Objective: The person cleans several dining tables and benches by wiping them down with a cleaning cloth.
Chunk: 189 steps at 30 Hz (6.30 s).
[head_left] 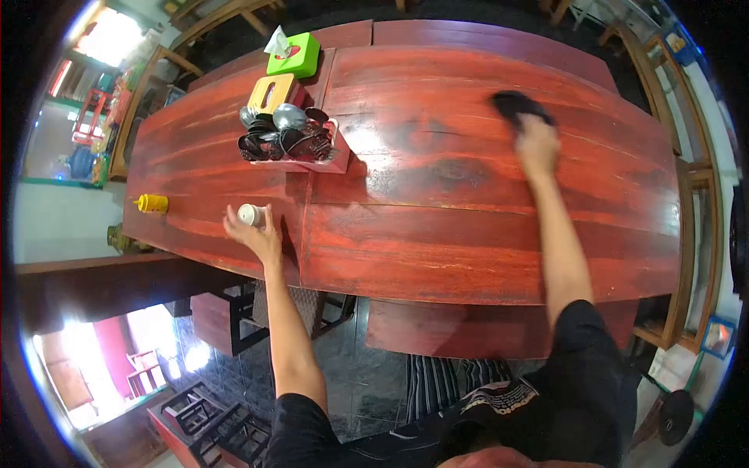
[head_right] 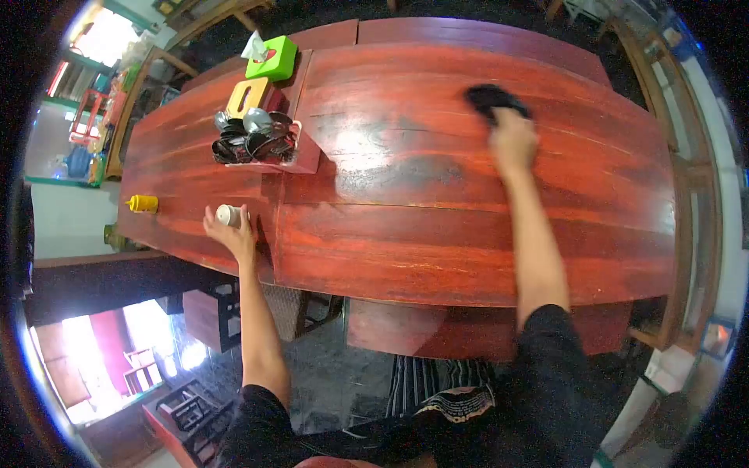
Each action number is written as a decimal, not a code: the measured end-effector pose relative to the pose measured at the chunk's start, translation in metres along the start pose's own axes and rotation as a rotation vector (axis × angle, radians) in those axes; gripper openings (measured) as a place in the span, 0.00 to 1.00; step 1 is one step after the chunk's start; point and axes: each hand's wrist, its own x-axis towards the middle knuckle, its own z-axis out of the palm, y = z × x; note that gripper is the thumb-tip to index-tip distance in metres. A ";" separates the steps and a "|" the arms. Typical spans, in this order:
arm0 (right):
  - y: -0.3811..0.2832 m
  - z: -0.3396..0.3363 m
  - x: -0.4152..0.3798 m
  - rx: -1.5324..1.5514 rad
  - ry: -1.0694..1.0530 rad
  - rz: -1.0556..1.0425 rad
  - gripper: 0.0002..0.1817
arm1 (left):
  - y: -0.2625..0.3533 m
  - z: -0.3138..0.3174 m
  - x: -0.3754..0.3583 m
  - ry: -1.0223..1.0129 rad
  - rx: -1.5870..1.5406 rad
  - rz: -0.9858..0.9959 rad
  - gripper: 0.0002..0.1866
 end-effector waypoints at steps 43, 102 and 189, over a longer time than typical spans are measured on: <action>0.584 -0.331 -0.212 -0.135 0.664 1.017 0.20 | 0.277 0.014 -0.215 -0.530 0.104 0.346 0.24; 0.076 -0.101 -0.114 0.441 -0.212 -0.298 0.18 | 0.289 -0.002 -0.195 -0.598 0.024 0.096 0.27; 0.136 -0.123 -0.108 -0.179 0.064 0.632 0.14 | -0.108 -0.200 -0.105 -0.316 -0.424 -0.848 0.18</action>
